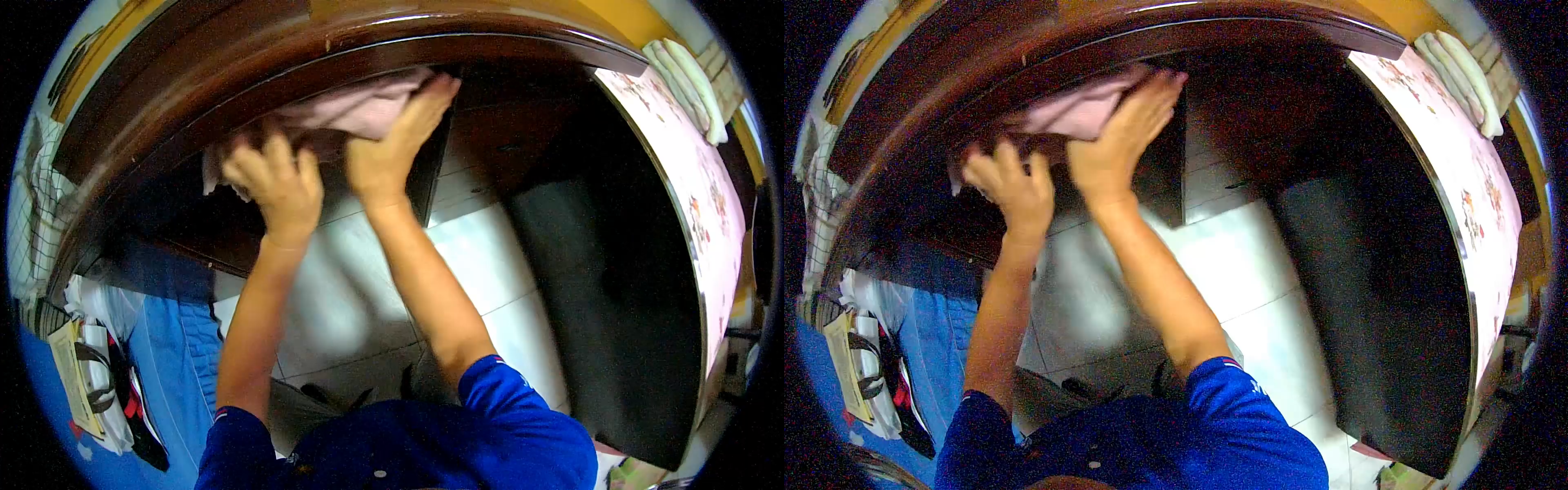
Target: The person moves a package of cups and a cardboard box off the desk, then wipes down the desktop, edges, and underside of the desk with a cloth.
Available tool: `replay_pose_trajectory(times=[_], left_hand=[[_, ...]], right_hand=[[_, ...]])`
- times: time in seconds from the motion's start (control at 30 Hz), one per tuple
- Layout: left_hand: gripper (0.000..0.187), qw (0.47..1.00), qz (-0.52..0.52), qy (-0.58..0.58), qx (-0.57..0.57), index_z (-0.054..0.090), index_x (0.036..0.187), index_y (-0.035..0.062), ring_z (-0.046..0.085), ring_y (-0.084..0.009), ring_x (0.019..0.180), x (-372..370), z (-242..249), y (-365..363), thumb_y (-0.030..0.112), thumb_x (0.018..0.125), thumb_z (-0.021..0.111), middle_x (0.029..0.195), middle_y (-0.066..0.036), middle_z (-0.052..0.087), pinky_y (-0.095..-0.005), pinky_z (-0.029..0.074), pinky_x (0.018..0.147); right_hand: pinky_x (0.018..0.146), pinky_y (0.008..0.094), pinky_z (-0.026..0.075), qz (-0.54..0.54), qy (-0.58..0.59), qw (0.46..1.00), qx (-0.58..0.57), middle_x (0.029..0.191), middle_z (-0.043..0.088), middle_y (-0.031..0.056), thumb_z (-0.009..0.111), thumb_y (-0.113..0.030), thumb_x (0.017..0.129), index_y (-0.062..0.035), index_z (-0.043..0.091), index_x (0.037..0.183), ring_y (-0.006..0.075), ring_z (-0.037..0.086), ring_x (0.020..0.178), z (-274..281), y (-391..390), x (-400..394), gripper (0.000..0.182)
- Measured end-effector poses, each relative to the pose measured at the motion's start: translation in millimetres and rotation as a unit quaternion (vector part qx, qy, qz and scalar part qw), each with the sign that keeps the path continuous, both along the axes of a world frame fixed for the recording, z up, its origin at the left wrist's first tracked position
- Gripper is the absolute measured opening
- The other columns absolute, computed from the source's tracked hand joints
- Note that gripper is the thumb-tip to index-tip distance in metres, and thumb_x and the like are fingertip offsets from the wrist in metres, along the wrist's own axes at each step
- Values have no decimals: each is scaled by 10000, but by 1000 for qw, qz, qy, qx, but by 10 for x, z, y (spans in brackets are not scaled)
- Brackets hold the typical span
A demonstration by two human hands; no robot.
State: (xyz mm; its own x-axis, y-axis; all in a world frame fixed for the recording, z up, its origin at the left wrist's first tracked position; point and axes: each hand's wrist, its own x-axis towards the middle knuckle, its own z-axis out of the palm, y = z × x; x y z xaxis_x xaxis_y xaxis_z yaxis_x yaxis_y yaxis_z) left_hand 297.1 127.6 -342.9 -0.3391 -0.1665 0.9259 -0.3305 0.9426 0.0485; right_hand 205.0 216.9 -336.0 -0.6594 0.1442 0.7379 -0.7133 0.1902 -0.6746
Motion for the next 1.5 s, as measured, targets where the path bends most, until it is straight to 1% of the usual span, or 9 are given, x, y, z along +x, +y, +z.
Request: replay_pose_trajectory(times=[0.4,0.63,0.8,0.93,1.13,1.27,1.37,1.43,1.5], left_hand=[[504,986,-109,-97,-78,649,1245,215,507,-350,1119,-103,303,231,112,752,671,1262,-37,558,-476,436,954],[200,971,-218,-73,69,697,999,121,616,-304,765,323,254,-52,127,808,636,859,-98,654,-391,499,688],[234,707,-359,-165,586,652,980,5,583,-120,850,470,41,-112,208,950,539,900,-46,650,-287,472,771],[270,574,-439,-115,681,652,1059,-2,592,-120,887,462,-2,-67,212,983,507,993,-34,658,-267,478,809],[264,703,-425,-320,472,691,1094,45,645,-198,922,491,66,336,221,938,572,1036,-86,692,-318,508,796],[201,827,-401,-356,172,727,996,160,639,-312,834,681,182,660,277,868,626,887,-93,642,-433,515,722],[218,787,-420,-423,161,724,1012,167,633,-312,839,734,207,687,293,856,638,880,-88,632,-422,515,731],[292,775,-390,-469,164,692,1089,153,626,-310,866,752,172,761,293,835,657,894,-102,622,-414,514,743],[375,780,-454,-405,151,647,1175,125,617,-312,879,762,70,790,277,833,674,925,-106,610,-419,514,749]], right_hand=[[904,284,463,277,-128,918,-254,1016,660,55,638,23,822,4,653,986,159,614,937,-325,634,-32,166],[880,324,517,461,-406,752,-240,1050,686,95,704,-65,838,-9,636,1097,188,654,941,-359,914,184,274],[810,317,470,46,-199,979,12,947,591,87,825,-280,760,14,578,983,209,557,856,-732,713,385,444],[771,268,451,227,-258,939,16,972,583,54,743,-208,853,-10,589,963,143,534,825,-1107,677,905,274],[860,324,523,531,-512,576,-353,1111,623,51,452,-309,1030,-64,536,1223,162,627,972,-1113,417,1132,323],[777,367,516,404,-504,679,-349,1031,665,71,525,-288,964,-91,612,1024,228,632,903,-956,434,1104,224],[665,378,472,297,-251,861,327,817,637,76,604,-237,828,-116,593,746,241,620,789,-747,492,680,147],[551,345,418,47,84,806,585,612,567,67,654,-192,705,-112,555,554,201,601,648,-364,625,791,198],[700,415,479,131,-44,637,758,814,619,78,639,-222,769,-133,571,741,261,618,860,-173,712,713,115]])
